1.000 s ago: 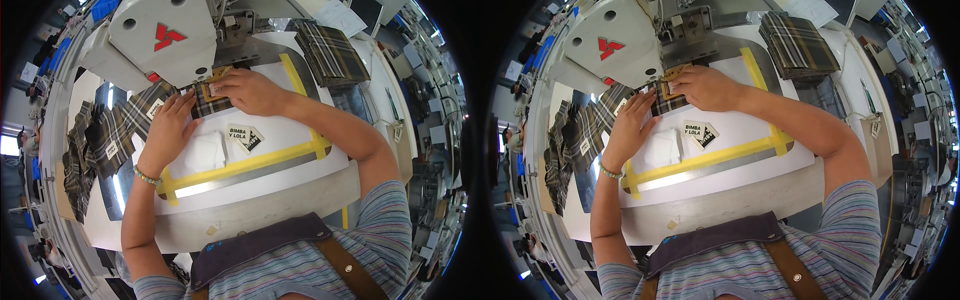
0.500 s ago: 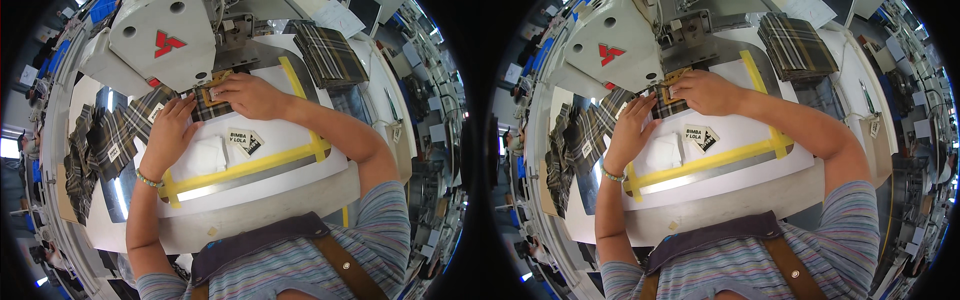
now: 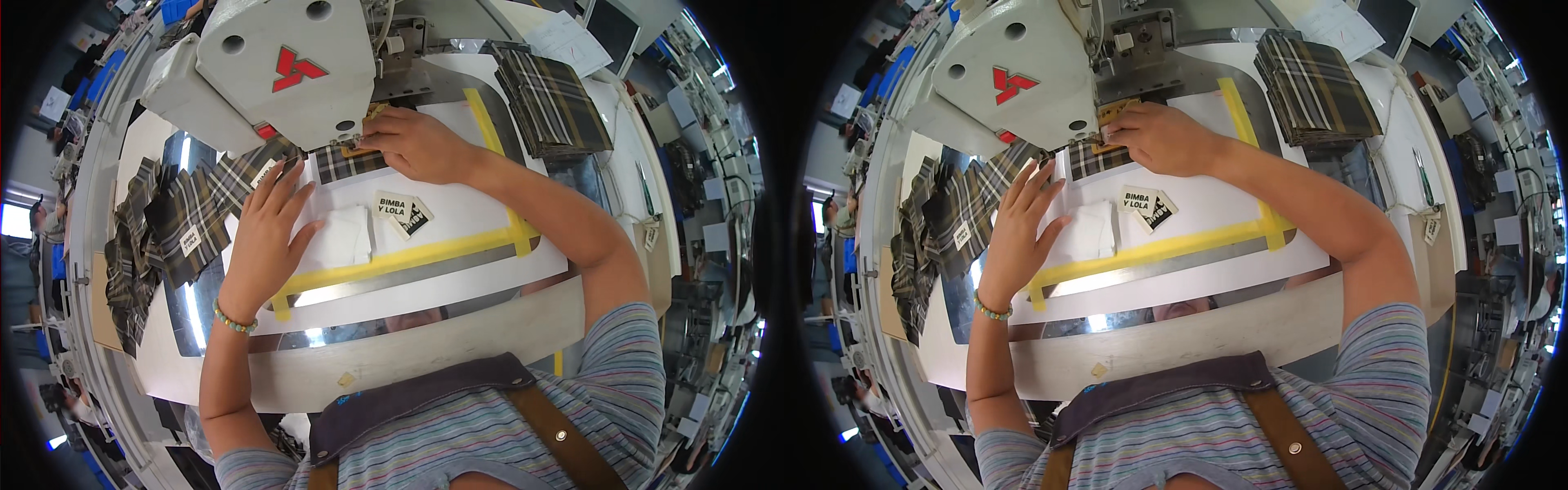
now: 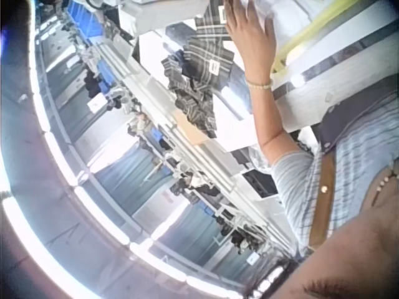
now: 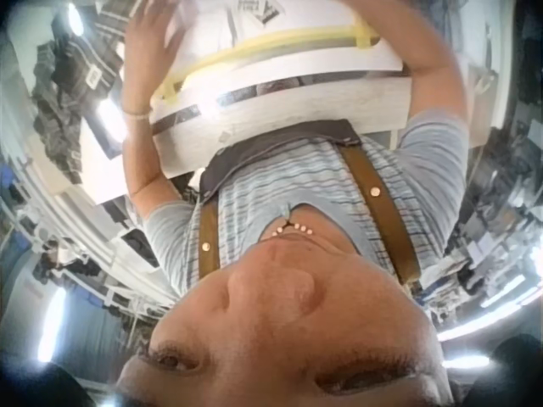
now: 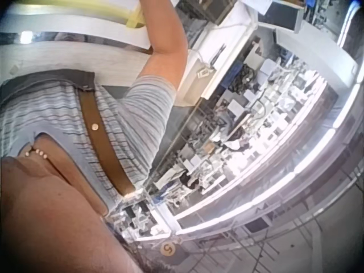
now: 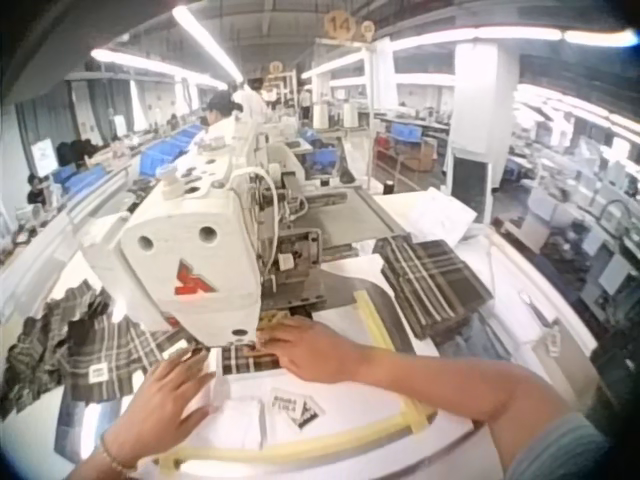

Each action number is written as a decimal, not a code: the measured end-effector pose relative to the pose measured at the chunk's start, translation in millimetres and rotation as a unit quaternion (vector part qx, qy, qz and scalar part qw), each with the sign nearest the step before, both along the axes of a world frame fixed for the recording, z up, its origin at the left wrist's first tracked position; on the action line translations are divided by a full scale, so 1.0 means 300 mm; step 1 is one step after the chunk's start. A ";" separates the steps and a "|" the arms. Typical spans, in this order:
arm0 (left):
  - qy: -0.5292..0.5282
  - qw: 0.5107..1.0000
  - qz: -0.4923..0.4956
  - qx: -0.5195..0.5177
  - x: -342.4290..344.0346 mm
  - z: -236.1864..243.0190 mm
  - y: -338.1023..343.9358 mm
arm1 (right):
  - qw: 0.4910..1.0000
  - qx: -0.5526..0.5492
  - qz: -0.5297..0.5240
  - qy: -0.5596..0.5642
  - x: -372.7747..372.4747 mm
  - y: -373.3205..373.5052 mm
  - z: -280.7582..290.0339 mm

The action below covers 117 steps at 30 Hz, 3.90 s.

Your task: The person sews brand labels onto plaid fabric pieces using a sewing machine. They repeatedly pick up a fabric piece, place a label on it, align it under the presser foot, and sew it in place. Finished pieces are stacked to the left.

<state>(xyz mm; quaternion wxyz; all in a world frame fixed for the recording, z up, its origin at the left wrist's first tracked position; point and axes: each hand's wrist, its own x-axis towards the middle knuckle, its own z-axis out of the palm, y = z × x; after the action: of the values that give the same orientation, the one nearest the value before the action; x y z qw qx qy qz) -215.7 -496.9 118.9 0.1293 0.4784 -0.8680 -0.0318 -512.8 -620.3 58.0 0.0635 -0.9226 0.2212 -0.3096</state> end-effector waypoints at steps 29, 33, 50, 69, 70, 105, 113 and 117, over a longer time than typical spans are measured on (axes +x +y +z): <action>0.061 0.994 -0.095 -0.008 -0.094 0.005 -0.082 | 0.996 0.062 -0.036 -0.050 -0.110 0.044 0.024; 0.057 0.994 -0.091 -0.014 -0.087 -0.031 -0.099 | 0.999 0.032 -0.009 -0.008 -0.054 0.086 0.029; 0.078 0.989 -0.112 0.050 -0.054 -0.076 -0.190 | 0.998 0.004 -0.029 0.055 -0.014 0.109 0.038; 0.061 0.984 -0.159 0.047 -0.027 -0.070 -0.217 | 0.999 0.032 -0.034 0.014 -0.033 0.106 0.032; 0.056 0.984 -0.159 0.047 -0.027 -0.067 -0.219 | 0.998 0.035 -0.044 0.005 -0.034 0.105 0.033; 0.064 0.990 -0.117 0.047 -0.016 -0.100 -0.288 | 0.994 -0.031 -0.105 -0.028 -0.083 0.068 0.056; 0.161 0.985 -0.054 0.039 0.051 -0.102 -0.261 | 0.996 -0.032 -0.083 -0.015 -0.091 0.073 0.046; 0.151 0.987 -0.042 0.031 0.097 -0.098 -0.230 | 0.997 -0.043 -0.065 0.009 -0.096 0.074 0.031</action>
<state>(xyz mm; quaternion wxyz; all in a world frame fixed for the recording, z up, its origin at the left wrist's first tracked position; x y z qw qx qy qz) -186.7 -565.9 89.4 0.2421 0.4351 -0.8565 -0.1361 -541.5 -598.1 67.4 0.0014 -0.9111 0.2674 -0.3135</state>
